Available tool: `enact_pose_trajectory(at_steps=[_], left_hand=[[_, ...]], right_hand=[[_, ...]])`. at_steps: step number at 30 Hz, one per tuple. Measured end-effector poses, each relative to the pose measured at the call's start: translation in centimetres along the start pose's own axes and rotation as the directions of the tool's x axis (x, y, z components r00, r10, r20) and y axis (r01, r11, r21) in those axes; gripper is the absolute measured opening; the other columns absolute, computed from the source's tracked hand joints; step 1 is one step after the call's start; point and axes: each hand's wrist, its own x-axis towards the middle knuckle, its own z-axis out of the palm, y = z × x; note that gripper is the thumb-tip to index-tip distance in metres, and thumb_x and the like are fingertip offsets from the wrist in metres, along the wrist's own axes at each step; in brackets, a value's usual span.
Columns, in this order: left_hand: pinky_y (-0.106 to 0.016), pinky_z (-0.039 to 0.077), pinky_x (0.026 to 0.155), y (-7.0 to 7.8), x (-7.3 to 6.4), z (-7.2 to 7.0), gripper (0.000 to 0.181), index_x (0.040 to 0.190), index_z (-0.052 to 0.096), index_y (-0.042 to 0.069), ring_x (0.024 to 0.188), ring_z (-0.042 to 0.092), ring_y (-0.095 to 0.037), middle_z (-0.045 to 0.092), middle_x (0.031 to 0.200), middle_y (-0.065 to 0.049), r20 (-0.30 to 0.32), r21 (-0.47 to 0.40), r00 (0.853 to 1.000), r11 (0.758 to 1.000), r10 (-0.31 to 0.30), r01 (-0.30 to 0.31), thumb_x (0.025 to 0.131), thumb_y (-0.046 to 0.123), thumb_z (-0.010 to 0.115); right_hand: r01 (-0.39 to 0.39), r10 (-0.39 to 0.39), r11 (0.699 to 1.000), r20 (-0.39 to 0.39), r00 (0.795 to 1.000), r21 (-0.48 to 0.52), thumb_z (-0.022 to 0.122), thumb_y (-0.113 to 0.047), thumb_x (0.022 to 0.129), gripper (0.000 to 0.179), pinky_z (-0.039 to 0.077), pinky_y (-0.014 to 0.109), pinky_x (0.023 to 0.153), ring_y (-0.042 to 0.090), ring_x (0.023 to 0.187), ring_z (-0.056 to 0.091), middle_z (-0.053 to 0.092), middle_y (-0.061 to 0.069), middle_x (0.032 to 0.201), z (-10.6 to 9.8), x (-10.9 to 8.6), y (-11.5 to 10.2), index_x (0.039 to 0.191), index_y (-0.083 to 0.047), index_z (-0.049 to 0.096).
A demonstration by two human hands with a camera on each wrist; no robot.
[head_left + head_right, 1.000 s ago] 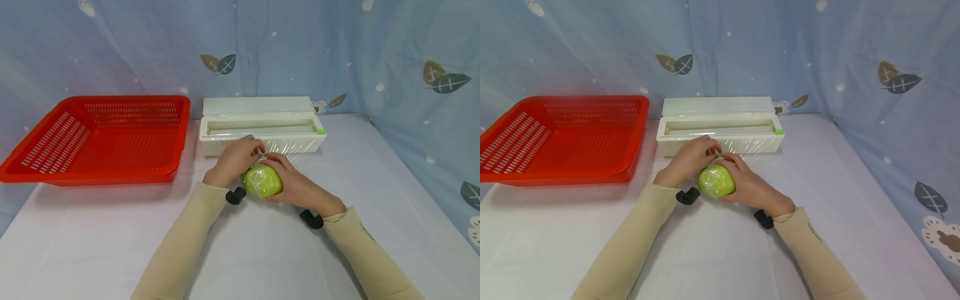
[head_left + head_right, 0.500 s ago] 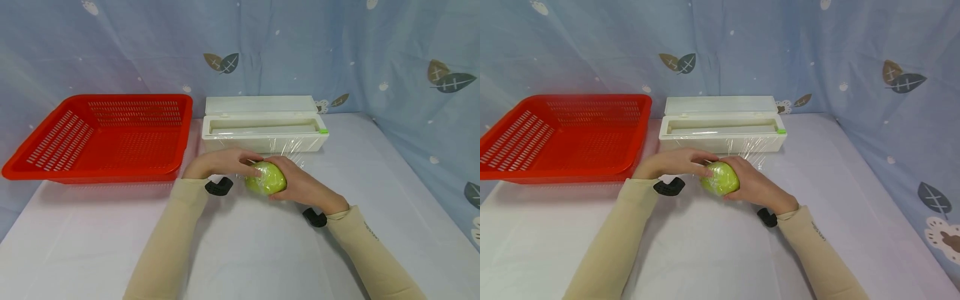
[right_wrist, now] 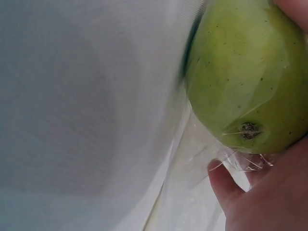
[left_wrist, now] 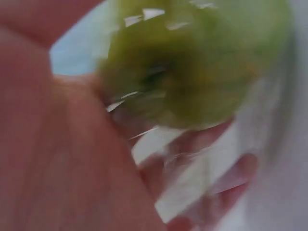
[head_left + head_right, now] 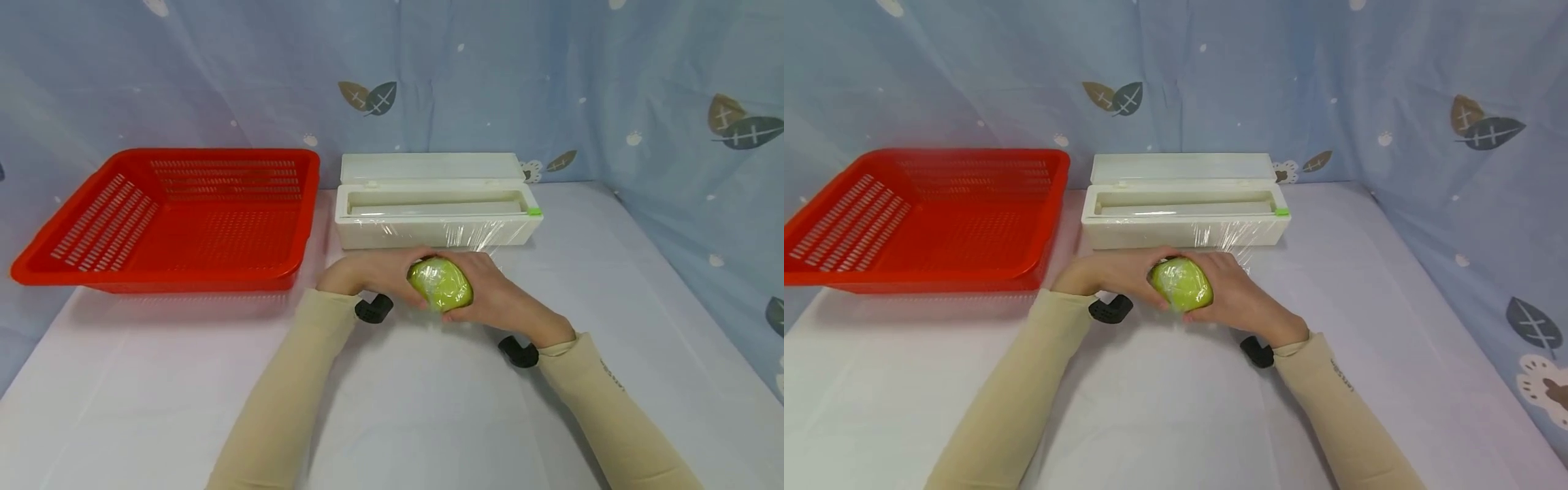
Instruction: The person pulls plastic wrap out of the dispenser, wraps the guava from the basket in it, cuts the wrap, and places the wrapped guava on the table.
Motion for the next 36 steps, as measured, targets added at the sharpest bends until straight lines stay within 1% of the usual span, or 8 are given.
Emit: enact_pose_trajectory(at_steps=[3,7,10,14,17,20,27,36], left_hand=[[-0.025,0.039,0.086,0.0,0.4,0.4,0.078,0.129,0.036,0.015,0.100,0.047,-0.010,0.049,0.112,0.004,-0.026,0.050,0.999,0.998,0.044,-0.042,0.064,0.017,0.079],[-0.025,0.038,0.087,-0.2,0.6,0.6,0.081,0.132,0.035,0.018,0.100,0.047,-0.008,0.048,0.115,0.007,-0.038,0.058,0.997,0.996,0.071,-0.068,0.064,0.022,0.080],[-0.025,0.039,0.086,-0.5,0.7,0.8,0.079,0.130,0.037,0.017,0.099,0.048,-0.008,0.049,0.113,0.006,-0.038,0.043,0.995,0.995,0.090,-0.088,0.064,0.021,0.080],[-0.025,0.042,0.083,-0.6,0.9,0.9,0.078,0.129,0.037,0.015,0.096,0.050,-0.010,0.050,0.110,0.004,-0.036,0.027,0.996,0.996,0.082,-0.081,0.065,0.020,0.080],[-0.024,0.043,0.079,-0.4,0.8,0.9,0.081,0.131,0.035,0.014,0.094,0.050,-0.011,0.049,0.110,0.003,-0.046,0.032,0.999,0.999,0.017,-0.016,0.065,0.023,0.080],[-0.023,0.044,0.077,-0.2,0.7,0.8,0.083,0.131,0.033,0.011,0.093,0.051,-0.012,0.048,0.109,0.001,-0.060,0.040,0.997,0.998,-0.043,0.045,0.064,0.025,0.080],[-0.023,0.045,0.074,0.1,0.7,1.0,0.078,0.125,0.036,0.010,0.091,0.051,-0.013,0.049,0.107,-0.001,-0.072,0.020,0.996,0.999,-0.045,0.047,0.062,0.020,0.081],[-0.023,0.043,0.076,0.2,0.8,1.1,0.085,0.129,0.031,0.010,0.092,0.049,-0.013,0.048,0.107,0.000,-0.070,0.072,0.994,0.993,-0.087,0.092,0.063,0.024,0.081]], right_hand=[[-0.008,0.008,1.000,-0.008,1.000,-0.022,0.081,-0.042,0.058,0.105,0.023,0.048,0.097,0.027,0.124,0.021,0.029,0.006,0.136,-0.1,-0.2,0.0,0.141,-0.019,0.020],[-0.048,0.048,0.999,0.030,0.998,0.000,0.079,-0.047,0.059,0.113,0.016,0.054,0.099,0.028,0.130,0.011,0.018,0.008,0.143,-0.2,-0.4,0.0,0.144,-0.021,0.008],[-0.052,0.051,0.998,0.043,0.998,0.031,0.075,-0.047,0.064,0.107,0.015,0.056,0.099,0.025,0.132,0.006,0.012,0.005,0.146,-0.4,-0.6,-0.2,0.144,-0.024,0.008],[0.040,-0.040,0.999,-0.090,0.995,0.002,0.066,-0.041,0.077,0.073,0.024,0.051,0.096,0.022,0.128,0.017,0.023,0.001,0.141,-0.7,-0.6,-0.8,0.138,-0.022,0.032],[0.122,-0.134,0.990,-0.227,0.965,-0.064,0.064,-0.035,0.081,0.041,0.032,0.040,0.090,0.018,0.116,0.030,0.040,-0.002,0.126,-0.8,-0.5,-1.5,0.118,-0.020,0.056],[0.170,-0.199,0.978,-0.284,0.938,-0.123,0.068,-0.032,0.078,0.023,0.033,0.033,0.085,0.016,0.104,0.036,0.046,-0.003,0.111,-0.7,-0.4,-2.3,0.098,-0.021,0.064],[0.217,-0.259,0.960,-0.272,0.927,-0.176,0.072,-0.024,0.074,0.014,0.031,0.033,0.081,0.018,0.096,0.038,0.048,-0.003,0.102,-0.3,-0.2,-3.1,0.082,-0.021,0.061],[0.224,-0.212,0.974,-0.195,0.957,0.040,0.060,-0.014,0.085,0.011,0.039,0.029,0.076,0.010,0.091,0.042,0.052,-0.008,0.097,-1.0,-0.6,-3.0,0.088,-0.019,0.051]])
